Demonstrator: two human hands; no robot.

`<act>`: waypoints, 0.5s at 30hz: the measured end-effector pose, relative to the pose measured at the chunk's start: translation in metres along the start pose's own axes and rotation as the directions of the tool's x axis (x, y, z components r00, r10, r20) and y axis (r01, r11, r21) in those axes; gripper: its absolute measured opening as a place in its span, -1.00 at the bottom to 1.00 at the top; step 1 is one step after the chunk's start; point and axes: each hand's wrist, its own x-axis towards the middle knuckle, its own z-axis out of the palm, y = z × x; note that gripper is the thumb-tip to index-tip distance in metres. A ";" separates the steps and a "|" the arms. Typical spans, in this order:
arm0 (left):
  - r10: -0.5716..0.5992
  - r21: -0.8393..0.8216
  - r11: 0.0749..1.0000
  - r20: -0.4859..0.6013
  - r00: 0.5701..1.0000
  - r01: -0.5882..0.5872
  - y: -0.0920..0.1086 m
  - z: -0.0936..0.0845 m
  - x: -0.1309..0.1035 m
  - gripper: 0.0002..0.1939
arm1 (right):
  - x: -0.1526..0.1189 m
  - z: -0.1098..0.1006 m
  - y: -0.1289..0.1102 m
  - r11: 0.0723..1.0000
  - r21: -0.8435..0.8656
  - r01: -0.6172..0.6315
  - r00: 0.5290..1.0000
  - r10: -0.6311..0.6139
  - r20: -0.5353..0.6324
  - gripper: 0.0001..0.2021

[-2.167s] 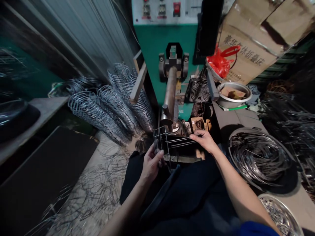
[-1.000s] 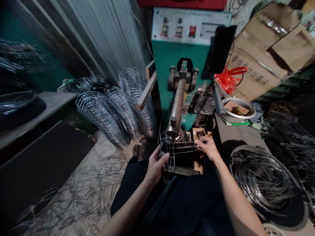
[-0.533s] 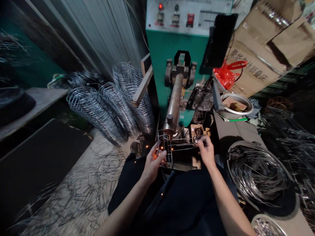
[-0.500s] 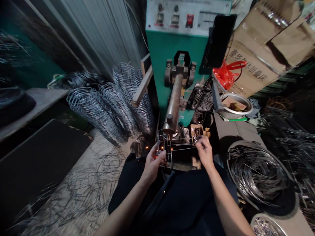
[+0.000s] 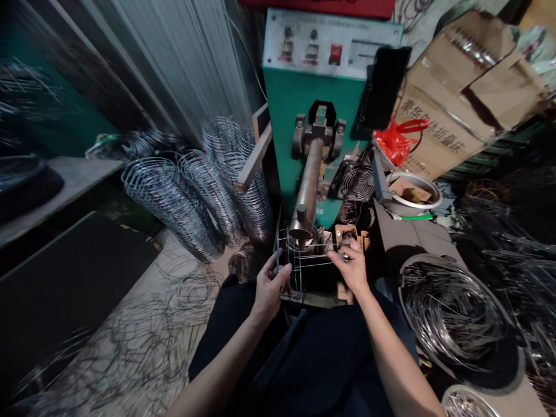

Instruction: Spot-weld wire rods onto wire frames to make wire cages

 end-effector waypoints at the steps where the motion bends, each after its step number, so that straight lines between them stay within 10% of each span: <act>1: -0.003 0.004 1.000 -0.002 1.000 0.003 0.001 0.000 0.001 -0.11 | 0.001 0.000 0.001 1.000 0.000 -0.006 1.000 0.006 0.007 -0.52; 15: 0.019 -0.051 0.999 0.018 1.000 -0.019 0.000 0.007 0.020 -0.11 | 0.020 0.001 0.003 1.000 0.018 0.006 1.000 -0.006 0.001 -0.52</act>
